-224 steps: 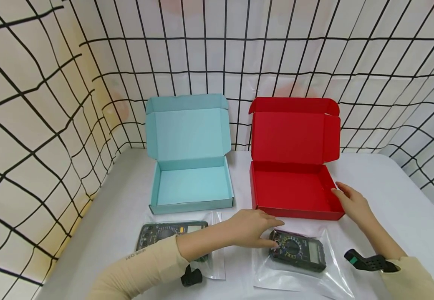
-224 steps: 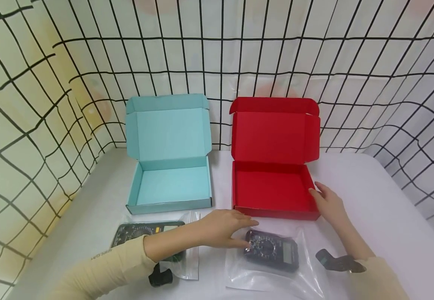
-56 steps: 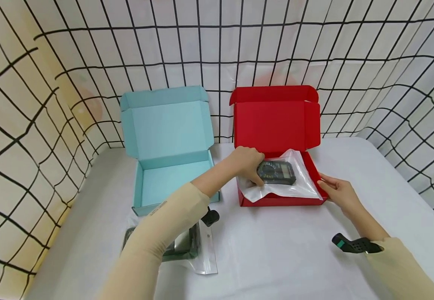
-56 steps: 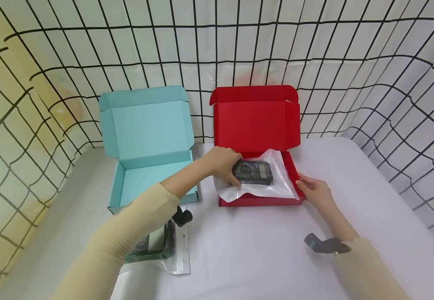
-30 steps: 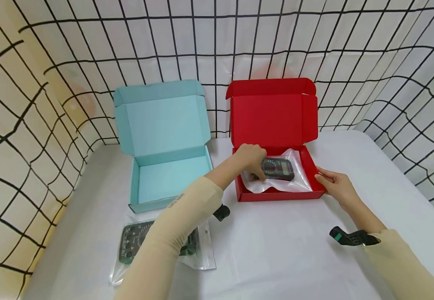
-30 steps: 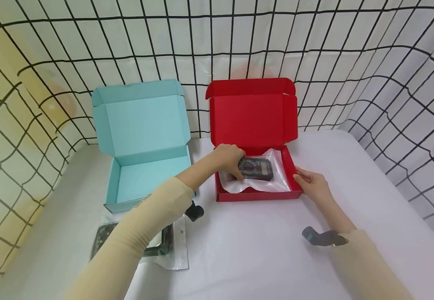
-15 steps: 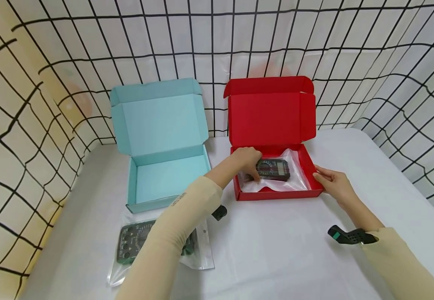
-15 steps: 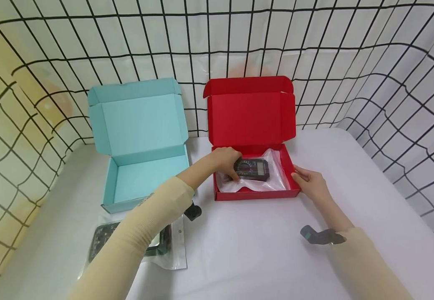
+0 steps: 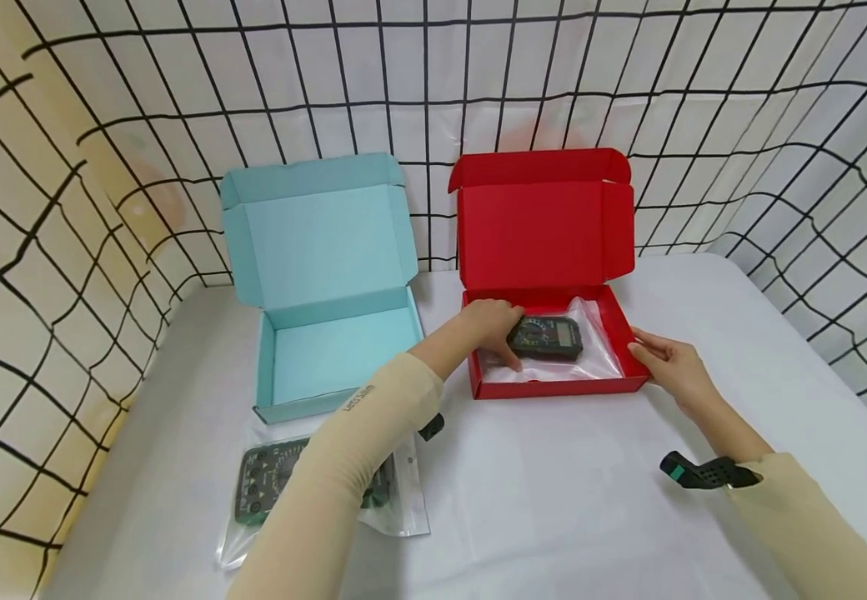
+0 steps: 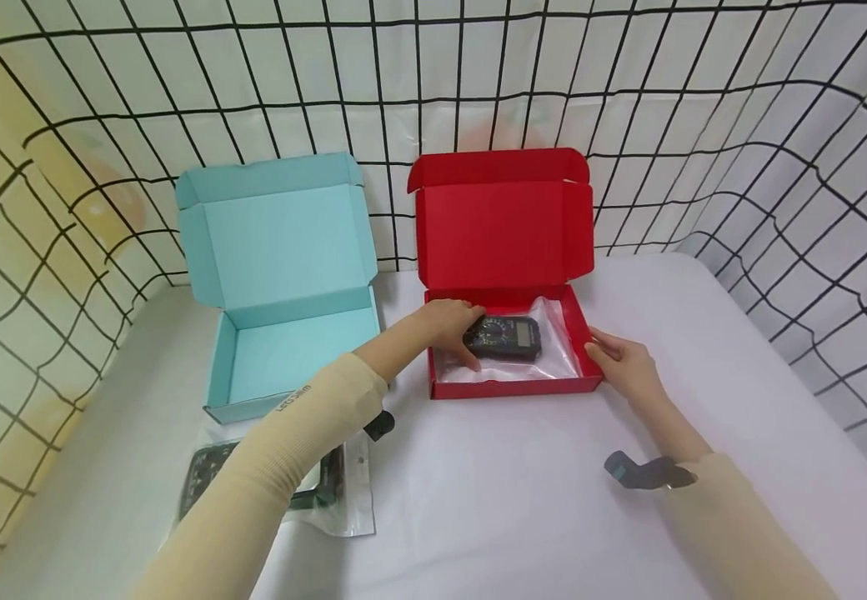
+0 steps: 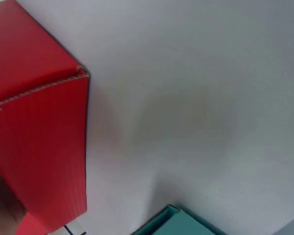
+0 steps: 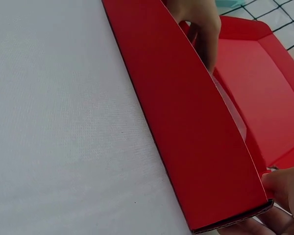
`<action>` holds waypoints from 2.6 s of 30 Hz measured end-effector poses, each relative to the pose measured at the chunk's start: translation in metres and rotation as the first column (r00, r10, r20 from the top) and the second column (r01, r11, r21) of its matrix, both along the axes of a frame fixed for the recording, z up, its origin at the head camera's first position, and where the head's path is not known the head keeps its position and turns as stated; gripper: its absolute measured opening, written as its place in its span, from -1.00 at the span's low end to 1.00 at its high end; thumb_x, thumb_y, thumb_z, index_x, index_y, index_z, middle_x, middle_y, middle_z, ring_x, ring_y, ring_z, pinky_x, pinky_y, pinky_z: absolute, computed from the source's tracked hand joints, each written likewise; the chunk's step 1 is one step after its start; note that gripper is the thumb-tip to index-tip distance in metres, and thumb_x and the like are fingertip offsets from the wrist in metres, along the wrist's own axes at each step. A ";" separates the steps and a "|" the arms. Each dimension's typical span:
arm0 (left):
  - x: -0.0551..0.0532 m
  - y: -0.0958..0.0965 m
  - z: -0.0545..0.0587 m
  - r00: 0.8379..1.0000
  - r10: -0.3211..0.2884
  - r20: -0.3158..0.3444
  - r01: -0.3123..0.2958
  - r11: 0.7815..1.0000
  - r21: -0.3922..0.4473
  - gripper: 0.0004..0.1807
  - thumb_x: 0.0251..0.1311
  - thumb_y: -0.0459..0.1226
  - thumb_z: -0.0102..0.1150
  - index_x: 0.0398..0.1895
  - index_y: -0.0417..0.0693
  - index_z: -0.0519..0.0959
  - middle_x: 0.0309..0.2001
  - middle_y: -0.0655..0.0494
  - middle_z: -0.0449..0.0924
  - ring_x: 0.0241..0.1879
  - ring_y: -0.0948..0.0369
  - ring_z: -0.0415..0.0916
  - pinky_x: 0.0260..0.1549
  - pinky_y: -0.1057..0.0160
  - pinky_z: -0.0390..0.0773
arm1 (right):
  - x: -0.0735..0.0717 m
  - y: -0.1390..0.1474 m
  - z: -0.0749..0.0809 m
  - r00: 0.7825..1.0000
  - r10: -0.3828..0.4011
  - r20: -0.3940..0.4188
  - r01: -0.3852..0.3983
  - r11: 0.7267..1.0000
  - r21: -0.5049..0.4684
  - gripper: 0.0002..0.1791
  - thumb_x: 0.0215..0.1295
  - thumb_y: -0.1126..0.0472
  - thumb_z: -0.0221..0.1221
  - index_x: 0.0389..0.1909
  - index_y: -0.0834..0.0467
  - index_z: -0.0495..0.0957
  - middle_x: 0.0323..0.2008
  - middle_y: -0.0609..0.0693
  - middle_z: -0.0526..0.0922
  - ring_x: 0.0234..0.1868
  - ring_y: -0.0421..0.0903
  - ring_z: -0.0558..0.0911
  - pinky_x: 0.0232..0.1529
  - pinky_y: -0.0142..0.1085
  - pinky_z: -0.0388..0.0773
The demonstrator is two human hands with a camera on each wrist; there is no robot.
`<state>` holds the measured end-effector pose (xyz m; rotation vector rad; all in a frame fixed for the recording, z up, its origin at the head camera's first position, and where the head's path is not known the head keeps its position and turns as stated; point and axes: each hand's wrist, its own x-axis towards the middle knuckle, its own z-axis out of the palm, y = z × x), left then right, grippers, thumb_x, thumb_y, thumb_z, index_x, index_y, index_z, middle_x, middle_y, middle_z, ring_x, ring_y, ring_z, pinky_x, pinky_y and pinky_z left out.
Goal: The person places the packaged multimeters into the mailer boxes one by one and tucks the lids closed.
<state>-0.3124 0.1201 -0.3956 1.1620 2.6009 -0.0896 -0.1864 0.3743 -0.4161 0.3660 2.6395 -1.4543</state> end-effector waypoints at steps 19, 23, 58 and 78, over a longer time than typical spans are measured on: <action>-0.012 -0.035 0.015 0.995 0.091 0.029 -0.096 0.953 0.287 -0.25 0.14 0.19 -0.03 0.35 0.06 0.17 0.27 0.09 0.29 0.24 0.14 0.23 0.12 0.15 0.38 | -0.007 0.003 0.002 0.999 -0.033 -0.022 0.034 0.999 0.034 -0.27 0.29 -0.14 -0.05 0.33 0.23 0.11 0.20 0.36 0.30 -0.05 -0.09 0.48 -0.31 -0.44 0.58; -0.016 -0.047 0.024 0.989 0.147 -0.023 -0.126 0.913 0.389 -0.34 0.16 0.08 0.03 0.31 0.09 0.23 0.23 0.11 0.36 0.19 0.16 0.30 0.07 0.18 0.43 | -0.021 0.018 -0.008 0.997 -0.069 -0.026 0.069 0.997 -0.019 -0.20 0.19 -0.25 0.00 0.33 0.15 0.14 0.22 0.23 0.34 -0.12 -0.28 0.52 -0.31 -0.45 0.58; -0.039 -0.057 0.048 0.820 0.343 0.457 -0.572 0.507 0.645 -0.30 0.13 -0.12 0.08 0.32 -0.09 0.11 0.21 -0.03 0.31 0.11 0.07 0.34 -0.03 0.10 0.50 | -0.106 -0.009 0.071 0.999 -0.045 -0.019 0.044 0.999 -0.023 -0.13 0.29 -0.33 -0.49 0.39 0.25 -0.19 0.37 0.30 -0.05 0.35 0.27 0.02 0.30 0.11 0.00; -0.032 -0.060 0.043 0.865 0.265 0.427 -0.495 0.588 0.639 -0.06 0.05 -0.23 0.23 0.41 -0.11 -0.12 0.23 -0.06 0.30 0.16 0.08 0.32 -0.05 0.17 0.52 | -0.103 -0.021 0.069 0.996 -0.050 -0.069 0.040 0.990 -0.136 -0.21 0.36 -0.21 -0.56 0.38 0.31 -0.18 0.35 0.31 0.01 0.32 0.14 0.15 0.27 -0.19 0.15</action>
